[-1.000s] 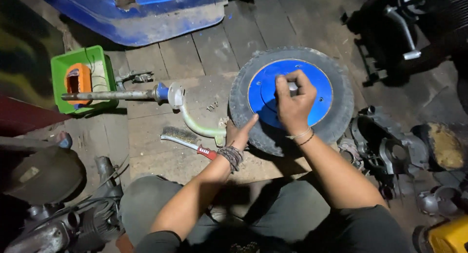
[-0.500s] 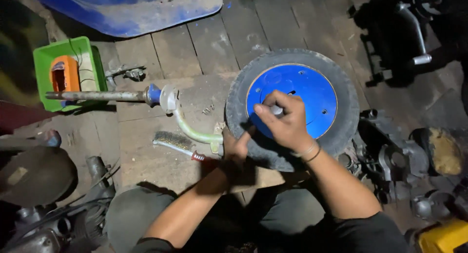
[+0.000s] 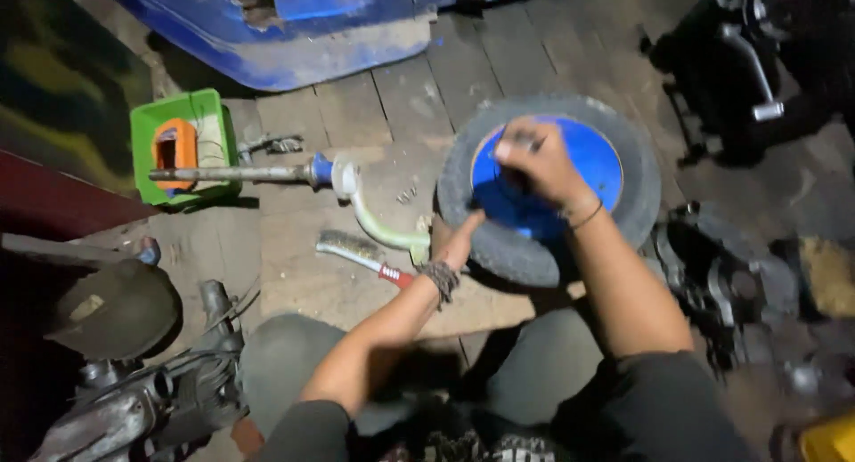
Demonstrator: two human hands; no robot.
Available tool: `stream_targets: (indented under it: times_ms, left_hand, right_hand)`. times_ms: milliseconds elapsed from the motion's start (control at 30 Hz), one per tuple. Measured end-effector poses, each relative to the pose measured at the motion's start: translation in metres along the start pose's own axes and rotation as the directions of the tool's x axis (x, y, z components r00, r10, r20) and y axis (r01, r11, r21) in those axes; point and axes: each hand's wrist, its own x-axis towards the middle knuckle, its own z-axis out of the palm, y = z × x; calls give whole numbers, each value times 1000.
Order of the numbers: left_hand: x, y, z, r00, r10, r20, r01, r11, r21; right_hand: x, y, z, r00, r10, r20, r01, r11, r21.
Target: Fitting a blue hub cover onto a motorcycle wheel assembly using a screwdriver for prying and alignment.
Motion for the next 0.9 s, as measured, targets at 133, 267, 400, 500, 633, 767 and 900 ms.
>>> stream_targets:
  times_ms: [133,267,400,500,633,767,900]
  left_hand:
    - [35,-49,1,920,370,127,-385,914,128]
    - [47,-46,-18,957,258,132,-284,925,252]
    - [31,-17,-52,937,327,121,-348,861,370]
    - [52,-13,-70,800,597,59,-585,754,297]
    - [41,4,-82,772,628,101,-623,716,315]
    - [38,38,-101,616,678,401,-784,476,399]
    - [71,46,-141,485,764,426,-783,162,601]
  right_hand:
    - [-35,-26,-36,922,-189,-338,235,967,98]
    - [-76,-28,-92,655,-268,-707,488,864,124]
    - [-105,-12,-124,601,-375,-705,603,792,93]
    - [-118,-10,-134,636,-253,-729,531,829,175]
    - [-125,17,-151,532,-183,-827,584,787,201]
    - [-130,22,-164,491,-292,-821,563,826,42]
    - [-133,3,-157,411,-656,-634,602,717,-352]
